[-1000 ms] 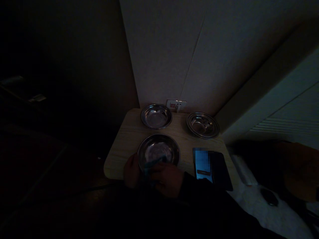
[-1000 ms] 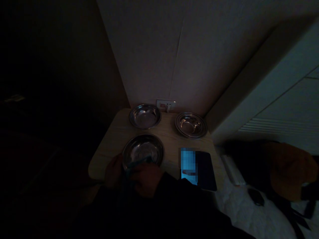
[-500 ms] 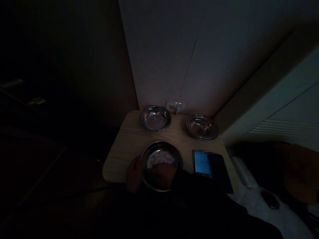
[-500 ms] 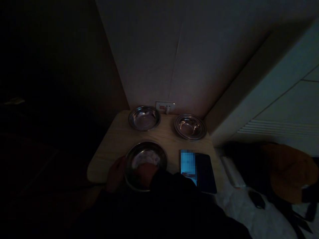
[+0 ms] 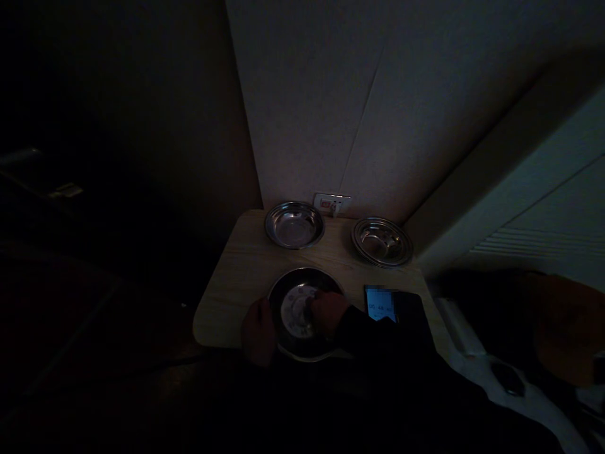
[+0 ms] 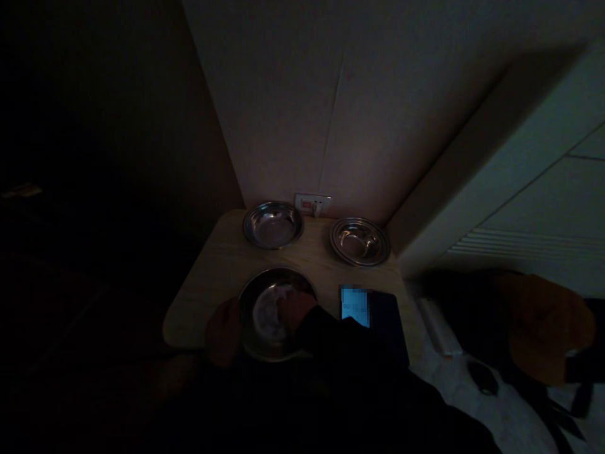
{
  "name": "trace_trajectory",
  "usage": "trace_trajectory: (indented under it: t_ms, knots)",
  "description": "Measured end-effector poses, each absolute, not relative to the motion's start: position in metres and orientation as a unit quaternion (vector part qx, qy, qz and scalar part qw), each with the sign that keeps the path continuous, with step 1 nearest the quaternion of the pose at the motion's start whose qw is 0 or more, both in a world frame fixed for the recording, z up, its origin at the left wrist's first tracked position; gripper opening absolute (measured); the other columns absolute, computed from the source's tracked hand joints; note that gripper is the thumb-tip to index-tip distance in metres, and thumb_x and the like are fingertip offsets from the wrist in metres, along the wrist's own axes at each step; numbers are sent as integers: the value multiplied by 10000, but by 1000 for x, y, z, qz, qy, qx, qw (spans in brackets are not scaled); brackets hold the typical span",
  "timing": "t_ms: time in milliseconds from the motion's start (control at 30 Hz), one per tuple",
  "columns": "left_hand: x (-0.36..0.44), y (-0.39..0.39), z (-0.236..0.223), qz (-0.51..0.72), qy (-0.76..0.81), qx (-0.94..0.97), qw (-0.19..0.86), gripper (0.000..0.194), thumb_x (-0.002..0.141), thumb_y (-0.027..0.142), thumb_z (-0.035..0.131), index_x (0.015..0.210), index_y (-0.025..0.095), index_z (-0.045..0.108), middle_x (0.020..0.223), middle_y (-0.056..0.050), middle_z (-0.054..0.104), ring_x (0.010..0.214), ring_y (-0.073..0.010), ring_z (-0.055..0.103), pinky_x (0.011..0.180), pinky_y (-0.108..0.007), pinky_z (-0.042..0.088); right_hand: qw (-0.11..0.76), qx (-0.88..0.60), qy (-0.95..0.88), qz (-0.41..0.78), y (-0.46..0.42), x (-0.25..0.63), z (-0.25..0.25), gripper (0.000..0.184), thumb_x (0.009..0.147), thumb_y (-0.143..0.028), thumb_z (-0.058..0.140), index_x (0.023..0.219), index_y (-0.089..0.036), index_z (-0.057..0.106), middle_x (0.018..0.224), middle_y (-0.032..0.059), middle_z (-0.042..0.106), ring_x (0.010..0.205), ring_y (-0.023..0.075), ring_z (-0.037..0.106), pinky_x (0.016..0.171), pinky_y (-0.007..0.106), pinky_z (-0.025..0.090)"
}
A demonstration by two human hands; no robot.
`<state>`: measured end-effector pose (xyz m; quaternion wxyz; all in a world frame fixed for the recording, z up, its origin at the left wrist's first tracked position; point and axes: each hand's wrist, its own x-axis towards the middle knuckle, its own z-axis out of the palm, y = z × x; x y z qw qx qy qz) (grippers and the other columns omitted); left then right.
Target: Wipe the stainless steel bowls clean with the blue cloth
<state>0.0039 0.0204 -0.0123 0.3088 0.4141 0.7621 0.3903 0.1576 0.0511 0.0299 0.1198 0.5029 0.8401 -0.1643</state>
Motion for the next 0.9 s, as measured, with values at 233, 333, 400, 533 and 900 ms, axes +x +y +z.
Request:
trace_trajectory:
  t_ms: [233,333,400,533,900]
  knots:
    - [0,23,-5,381,750,420,340,347,774,382,418,860,144,655,882,-112,689,808,-224,622,714,-308,475,39,404,865,-295,29,147,34,263,737,-210,530,967,-204,657,928,68,641,864,199,594,727,287,460]
    - [-3,24,-3,386,744,420,349,362,770,401,431,887,143,656,915,-110,688,839,-227,621,735,-311,473,-108,452,850,-248,39,164,42,328,773,-173,489,1078,-197,604,995,81,582,905,180,554,800,295,448]
    - [-3,23,-3,383,742,420,355,373,773,404,430,900,137,659,939,-117,684,868,-232,618,752,-315,469,-182,482,836,-188,48,181,48,345,802,-174,454,1125,-173,576,1012,101,548,923,184,531,826,306,446]
    - [-3,23,-3,380,734,417,377,400,774,436,439,911,137,667,924,-114,688,859,-234,622,743,-318,472,-206,499,836,-97,63,215,60,338,834,-206,413,1125,-160,577,991,111,536,913,196,525,828,325,456]
    - [-4,27,-3,362,737,428,379,404,783,422,411,911,126,653,939,-116,682,871,-226,617,774,-318,472,-267,490,826,-77,67,254,54,307,809,-186,449,1074,-177,603,985,100,574,916,201,563,820,357,481]
